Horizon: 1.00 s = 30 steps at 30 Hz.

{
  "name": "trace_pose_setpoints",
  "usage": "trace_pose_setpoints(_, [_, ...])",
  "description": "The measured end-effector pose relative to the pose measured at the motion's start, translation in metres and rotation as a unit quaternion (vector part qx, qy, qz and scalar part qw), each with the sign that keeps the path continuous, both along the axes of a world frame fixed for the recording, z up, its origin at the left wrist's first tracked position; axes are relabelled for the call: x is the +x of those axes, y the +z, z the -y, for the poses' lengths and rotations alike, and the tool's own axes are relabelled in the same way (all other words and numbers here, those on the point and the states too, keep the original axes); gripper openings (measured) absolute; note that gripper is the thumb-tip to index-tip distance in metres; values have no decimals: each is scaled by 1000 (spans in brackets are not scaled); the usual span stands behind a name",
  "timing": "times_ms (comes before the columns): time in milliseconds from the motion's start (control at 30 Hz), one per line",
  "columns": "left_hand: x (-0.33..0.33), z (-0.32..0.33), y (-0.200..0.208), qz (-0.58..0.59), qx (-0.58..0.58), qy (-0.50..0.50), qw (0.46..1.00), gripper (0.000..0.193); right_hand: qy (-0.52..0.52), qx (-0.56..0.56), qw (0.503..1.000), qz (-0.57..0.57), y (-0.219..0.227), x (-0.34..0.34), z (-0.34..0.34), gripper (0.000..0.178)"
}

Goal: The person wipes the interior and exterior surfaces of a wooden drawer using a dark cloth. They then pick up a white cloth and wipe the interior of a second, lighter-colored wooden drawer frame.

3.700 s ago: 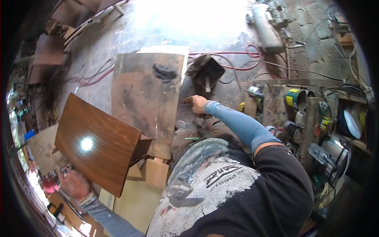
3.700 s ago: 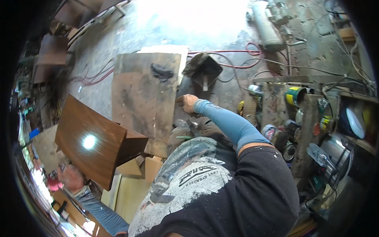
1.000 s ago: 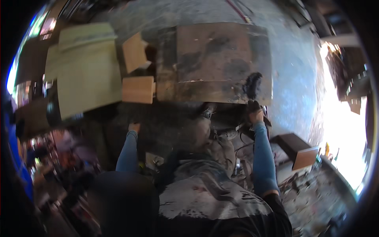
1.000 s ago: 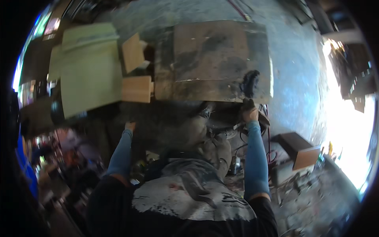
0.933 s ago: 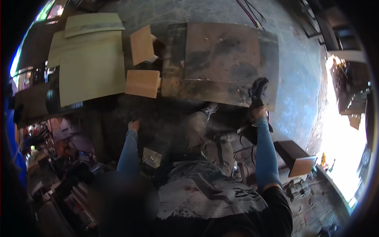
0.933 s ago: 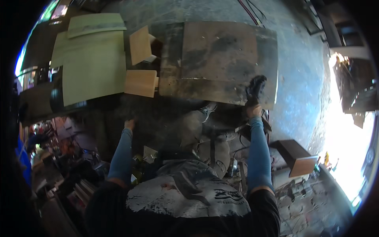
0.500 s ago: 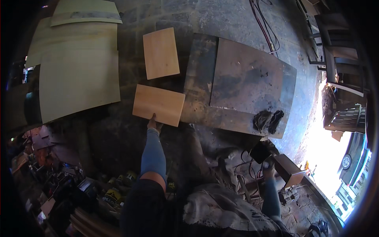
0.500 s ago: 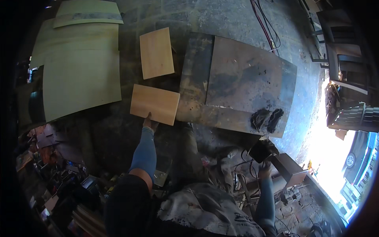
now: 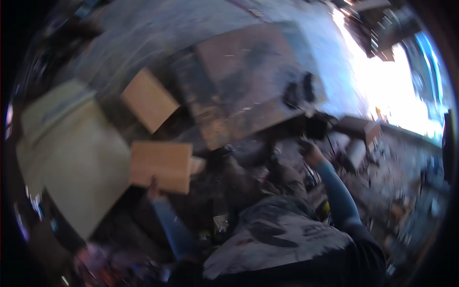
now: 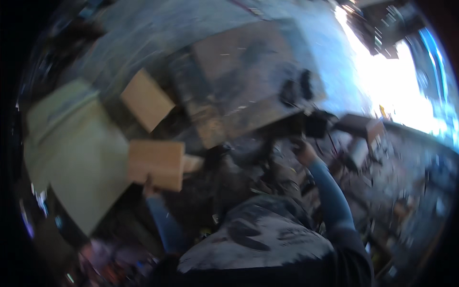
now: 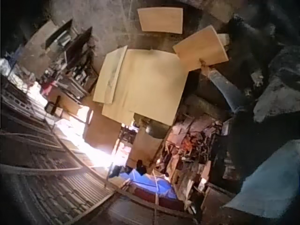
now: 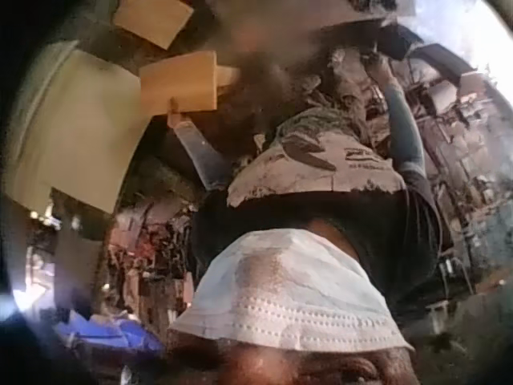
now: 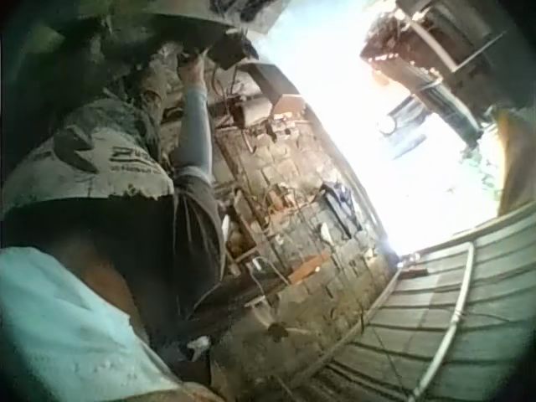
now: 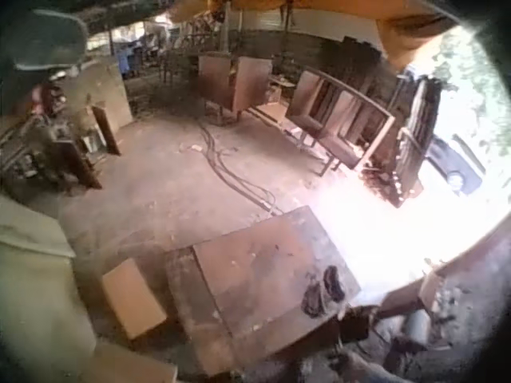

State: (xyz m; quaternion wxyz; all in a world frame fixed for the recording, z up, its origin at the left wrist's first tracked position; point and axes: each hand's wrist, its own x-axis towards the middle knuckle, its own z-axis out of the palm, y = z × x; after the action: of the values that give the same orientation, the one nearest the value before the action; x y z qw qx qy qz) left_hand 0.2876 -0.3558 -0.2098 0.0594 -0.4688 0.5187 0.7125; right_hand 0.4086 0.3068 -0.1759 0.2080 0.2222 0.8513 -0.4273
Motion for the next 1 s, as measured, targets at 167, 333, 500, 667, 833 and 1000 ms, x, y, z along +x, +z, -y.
trace_pose_setpoints(167, [-6, -59, 145, 6, -84, -105, 991, 60, 110, 127, 985, -32, -37, -37, -24, 28])
trace_pose_setpoints(333, [0, -131, 214, -2, -160, -247, 956, 58, 126, 281, 951, -29, -192, -55, -90, 30])
trace_pose_setpoints(500, [-14, -265, 336, -44, -103, -320, 941, 63, -150, 153, 969, 124, -238, -117, -116, 32])
trace_pose_setpoints(667, [-64, -434, 412, 65, 183, -360, 912, 55, -77, 78, 961, 253, -213, -153, -125, 45])
trace_pose_setpoints(833, [-126, -490, 311, -92, -287, -461, 835, 52, -139, 91, 974, 156, -283, -109, -198, 54])
trace_pose_setpoints(1000, [-215, -508, 141, -42, 17, -212, 976, 62, -135, 148, 976, -88, -192, -49, -233, 56])
